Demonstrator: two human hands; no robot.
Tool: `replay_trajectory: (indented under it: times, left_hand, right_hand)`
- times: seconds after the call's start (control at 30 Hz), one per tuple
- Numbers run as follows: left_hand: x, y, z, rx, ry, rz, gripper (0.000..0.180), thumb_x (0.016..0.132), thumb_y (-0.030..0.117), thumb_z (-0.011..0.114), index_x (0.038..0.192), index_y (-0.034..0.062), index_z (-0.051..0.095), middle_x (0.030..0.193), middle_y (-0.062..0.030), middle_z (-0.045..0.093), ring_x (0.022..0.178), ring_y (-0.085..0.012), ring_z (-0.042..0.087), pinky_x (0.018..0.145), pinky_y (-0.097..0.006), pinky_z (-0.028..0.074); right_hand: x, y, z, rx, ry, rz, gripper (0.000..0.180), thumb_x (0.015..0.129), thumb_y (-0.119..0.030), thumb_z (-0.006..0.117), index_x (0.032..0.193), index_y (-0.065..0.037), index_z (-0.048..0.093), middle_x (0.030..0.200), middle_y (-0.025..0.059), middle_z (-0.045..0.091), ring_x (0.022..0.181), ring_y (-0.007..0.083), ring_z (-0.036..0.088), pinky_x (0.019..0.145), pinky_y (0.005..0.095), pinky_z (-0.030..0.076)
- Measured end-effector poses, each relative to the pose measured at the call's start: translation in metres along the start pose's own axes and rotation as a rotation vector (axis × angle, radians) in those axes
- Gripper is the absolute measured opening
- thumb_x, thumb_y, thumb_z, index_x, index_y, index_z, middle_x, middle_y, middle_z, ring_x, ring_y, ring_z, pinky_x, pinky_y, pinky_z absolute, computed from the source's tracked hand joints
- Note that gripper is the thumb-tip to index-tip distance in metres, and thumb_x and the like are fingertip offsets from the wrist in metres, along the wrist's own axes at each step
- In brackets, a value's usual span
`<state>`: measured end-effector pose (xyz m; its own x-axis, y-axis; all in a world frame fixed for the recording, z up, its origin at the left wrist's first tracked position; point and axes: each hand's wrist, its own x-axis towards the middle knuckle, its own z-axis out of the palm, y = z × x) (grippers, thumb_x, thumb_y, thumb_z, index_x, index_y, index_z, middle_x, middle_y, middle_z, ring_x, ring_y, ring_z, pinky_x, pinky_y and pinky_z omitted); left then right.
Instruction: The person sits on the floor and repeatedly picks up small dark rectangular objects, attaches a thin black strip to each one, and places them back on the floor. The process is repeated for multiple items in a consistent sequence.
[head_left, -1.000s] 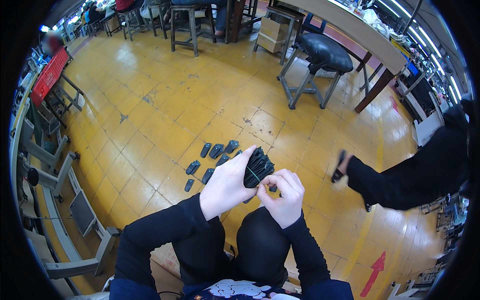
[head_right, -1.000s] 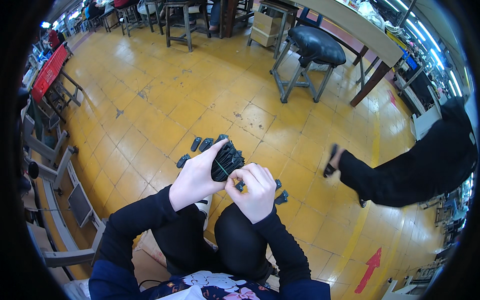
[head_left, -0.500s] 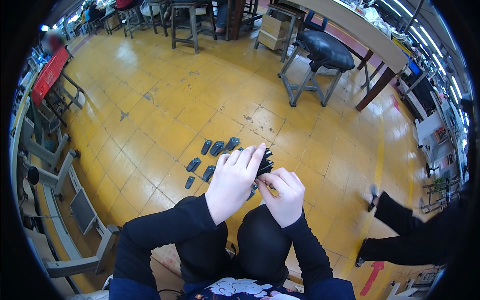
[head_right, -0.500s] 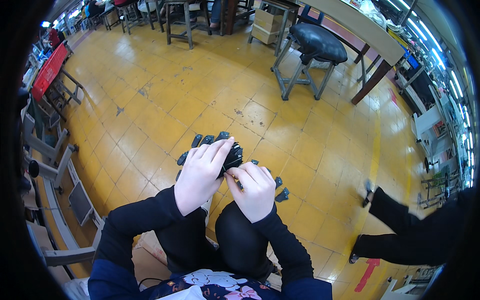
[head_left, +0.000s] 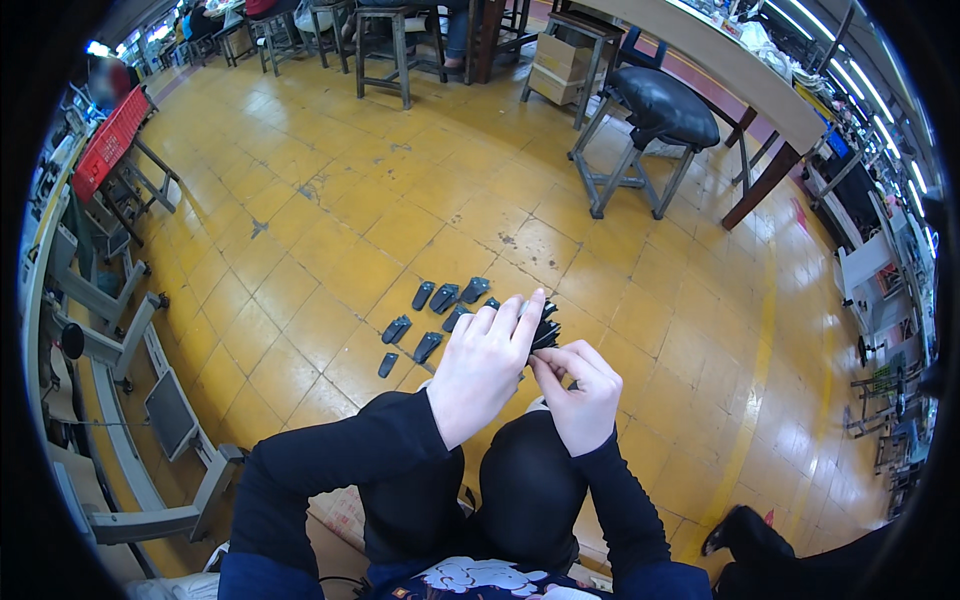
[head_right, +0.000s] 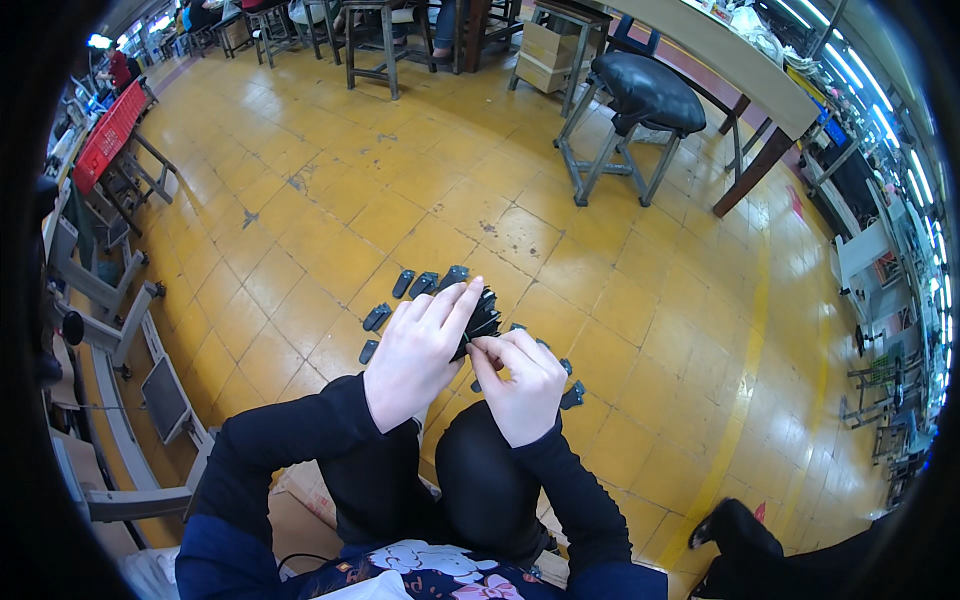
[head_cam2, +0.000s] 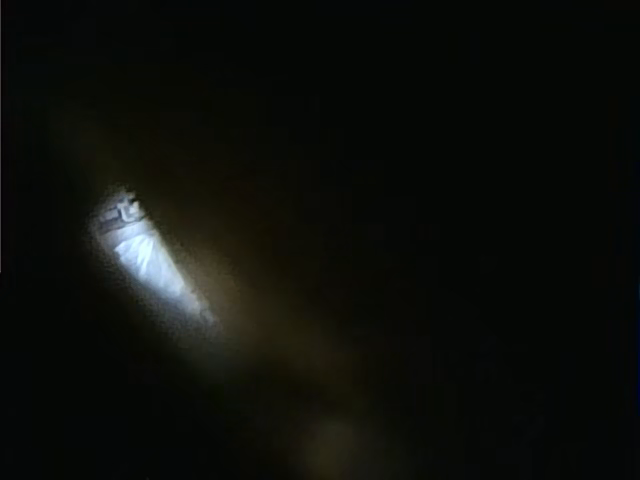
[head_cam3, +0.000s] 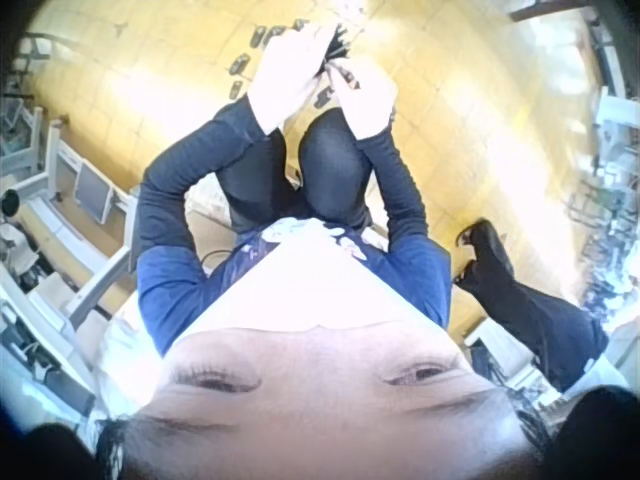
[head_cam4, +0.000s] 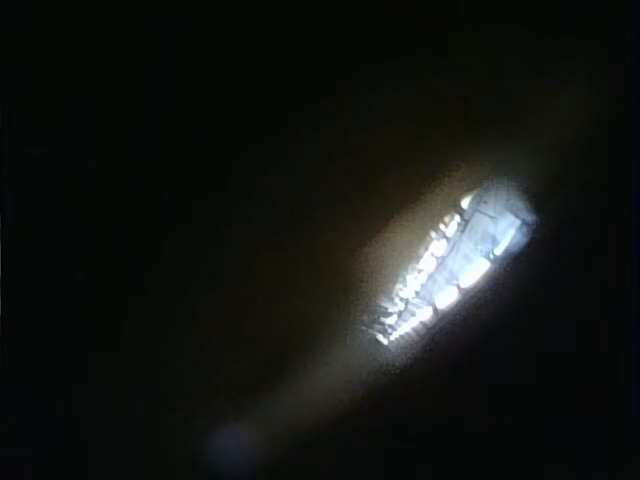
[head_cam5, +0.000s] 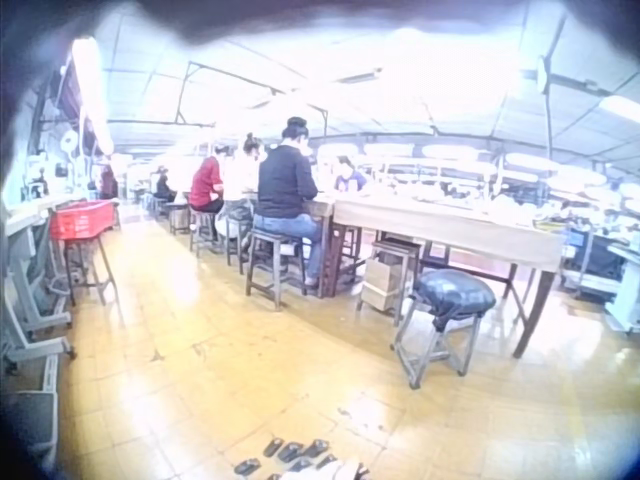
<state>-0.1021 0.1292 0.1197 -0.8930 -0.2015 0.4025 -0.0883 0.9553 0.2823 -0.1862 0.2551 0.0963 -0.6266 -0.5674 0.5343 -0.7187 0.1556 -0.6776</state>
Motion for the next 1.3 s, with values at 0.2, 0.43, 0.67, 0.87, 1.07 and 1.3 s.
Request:
replay_trajectory:
  times: [0.2,0.43,0.67,0.87,1.07,1.3]
  left_hand:
    - [-0.002,-0.001,0.004,0.076,0.002,0.038,0.065,0.072,-0.001,0.062,0.135,-0.0020,0.045,0.122,-0.0173,0.057,0.093,-0.0274,0.057,0.084,-0.035,0.045]
    - [-0.001,-0.001,0.003,0.006,0.002,0.041,0.064,0.072,0.000,0.063,0.134,0.0001,0.047,0.122,-0.0157,0.057,0.094,-0.0272,0.057,0.084,-0.036,0.045]
    - [0.000,-0.009,0.007,-0.016,-0.015,0.060,0.075,0.065,0.001,0.070,0.136,0.0017,0.045,0.123,-0.0133,0.056,0.096,-0.0275,0.057,0.086,-0.036,0.044]
    - [-0.001,-0.010,0.006,-0.048,-0.034,0.055,0.076,0.065,0.003,0.072,0.136,0.0013,0.044,0.123,-0.0133,0.056,0.098,-0.0282,0.057,0.086,-0.037,0.044]
    - [0.002,-0.012,0.007,-0.112,-0.043,-0.003,0.075,0.068,0.006,0.073,0.137,0.0011,0.043,0.120,-0.0147,0.056,0.099,-0.0310,0.057,0.088,-0.039,0.045]
    - [0.004,-0.012,-0.004,-0.294,-0.086,-0.093,0.075,0.069,0.010,0.075,0.136,-0.0004,0.042,0.114,-0.0189,0.059,0.101,-0.0352,0.059,0.088,-0.039,0.047]
  right_hand:
    - [0.001,-0.002,0.001,0.099,-0.073,0.081,0.009,0.070,0.003,0.071,0.076,0.000,0.065,0.066,0.0053,0.056,0.056,0.0125,0.055,0.053,0.0246,0.045]
    - [0.002,0.002,0.002,0.147,-0.121,0.148,0.011,0.071,0.001,0.069,0.075,-0.001,0.058,0.068,0.0055,0.052,0.055,0.0144,0.052,0.054,0.0262,0.044]
    - [0.002,0.012,-0.001,0.275,-0.197,0.161,0.007,0.075,0.002,0.064,0.078,0.000,0.057,0.072,0.0062,0.053,0.061,0.0145,0.052,0.060,0.0260,0.045]
    - [0.003,0.015,-0.002,0.355,-0.251,0.225,0.005,0.077,0.001,0.062,0.079,0.001,0.057,0.073,0.0054,0.053,0.066,0.0136,0.052,0.064,0.0262,0.045]
    - [-0.001,0.023,0.002,0.458,-0.140,0.192,0.004,0.081,0.002,0.057,0.082,0.001,0.053,0.077,0.0046,0.055,0.069,0.0120,0.052,0.066,0.0256,0.044]
    - [-0.002,0.024,-0.010,0.842,-0.277,0.597,0.005,0.086,0.000,0.060,0.083,-0.002,0.055,0.064,-0.0055,0.047,0.057,0.0013,0.039,0.054,0.0198,0.032]
